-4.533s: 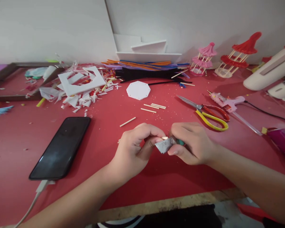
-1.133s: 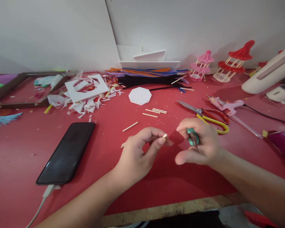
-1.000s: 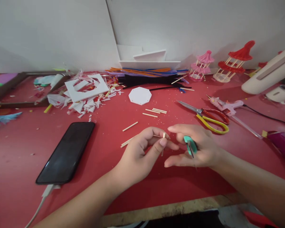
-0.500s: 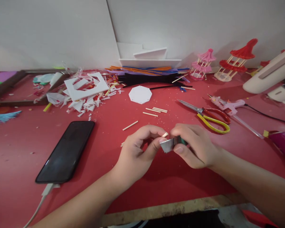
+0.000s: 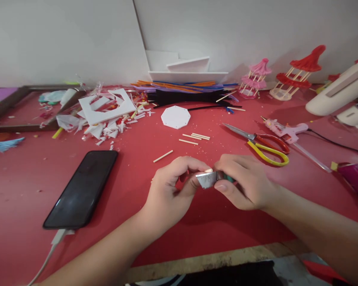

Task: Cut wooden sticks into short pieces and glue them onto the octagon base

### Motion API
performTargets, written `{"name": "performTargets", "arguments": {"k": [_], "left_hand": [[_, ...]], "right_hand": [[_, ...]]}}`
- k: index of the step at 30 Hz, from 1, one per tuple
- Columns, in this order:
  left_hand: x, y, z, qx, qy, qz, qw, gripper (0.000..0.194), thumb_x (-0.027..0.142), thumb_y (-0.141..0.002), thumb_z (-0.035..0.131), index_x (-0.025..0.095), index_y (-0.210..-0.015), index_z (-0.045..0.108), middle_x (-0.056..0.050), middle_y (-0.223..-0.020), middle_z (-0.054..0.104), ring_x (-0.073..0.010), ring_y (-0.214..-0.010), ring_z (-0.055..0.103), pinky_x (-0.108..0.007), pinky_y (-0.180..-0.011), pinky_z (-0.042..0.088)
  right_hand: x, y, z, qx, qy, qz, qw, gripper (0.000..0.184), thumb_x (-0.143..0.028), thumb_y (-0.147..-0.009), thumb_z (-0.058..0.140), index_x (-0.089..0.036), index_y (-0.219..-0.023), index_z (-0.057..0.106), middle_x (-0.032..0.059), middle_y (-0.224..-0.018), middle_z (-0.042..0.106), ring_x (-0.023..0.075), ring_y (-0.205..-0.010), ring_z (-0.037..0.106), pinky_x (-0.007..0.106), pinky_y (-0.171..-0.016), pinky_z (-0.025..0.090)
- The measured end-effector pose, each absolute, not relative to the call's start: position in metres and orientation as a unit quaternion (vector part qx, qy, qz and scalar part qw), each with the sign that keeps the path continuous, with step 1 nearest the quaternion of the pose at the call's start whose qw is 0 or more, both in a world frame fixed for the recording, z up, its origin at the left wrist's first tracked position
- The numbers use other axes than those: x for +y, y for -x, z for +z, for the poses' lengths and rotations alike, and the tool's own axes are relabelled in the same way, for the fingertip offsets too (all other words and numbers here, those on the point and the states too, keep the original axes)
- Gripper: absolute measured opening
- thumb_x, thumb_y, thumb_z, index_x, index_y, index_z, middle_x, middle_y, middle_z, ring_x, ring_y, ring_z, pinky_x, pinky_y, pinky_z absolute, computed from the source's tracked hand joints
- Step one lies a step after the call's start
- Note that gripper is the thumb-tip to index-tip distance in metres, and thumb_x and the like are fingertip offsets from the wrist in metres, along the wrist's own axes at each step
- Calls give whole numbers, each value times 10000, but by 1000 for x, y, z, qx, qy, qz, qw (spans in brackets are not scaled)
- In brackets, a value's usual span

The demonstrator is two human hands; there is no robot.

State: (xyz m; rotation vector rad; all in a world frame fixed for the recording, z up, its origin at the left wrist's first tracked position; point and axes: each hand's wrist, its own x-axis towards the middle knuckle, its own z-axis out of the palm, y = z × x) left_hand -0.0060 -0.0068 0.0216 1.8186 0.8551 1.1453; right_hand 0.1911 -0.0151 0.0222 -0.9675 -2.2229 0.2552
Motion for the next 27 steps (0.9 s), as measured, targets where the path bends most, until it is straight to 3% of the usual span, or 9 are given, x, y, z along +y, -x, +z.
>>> {"name": "performTargets", "arguments": {"k": [27], "left_hand": [[-5,5,23,333,-724,431,422,159,48,-860,541,185,-853,621,-18,-761,666,-120,-656,598,-232,-619,482]], "right_hand": [[-14,-193,21,-862,366,103,335,335,-423,-967,410,-175,-761,501,-29,-626,417,95,-551,343,244,-515,294]]}}
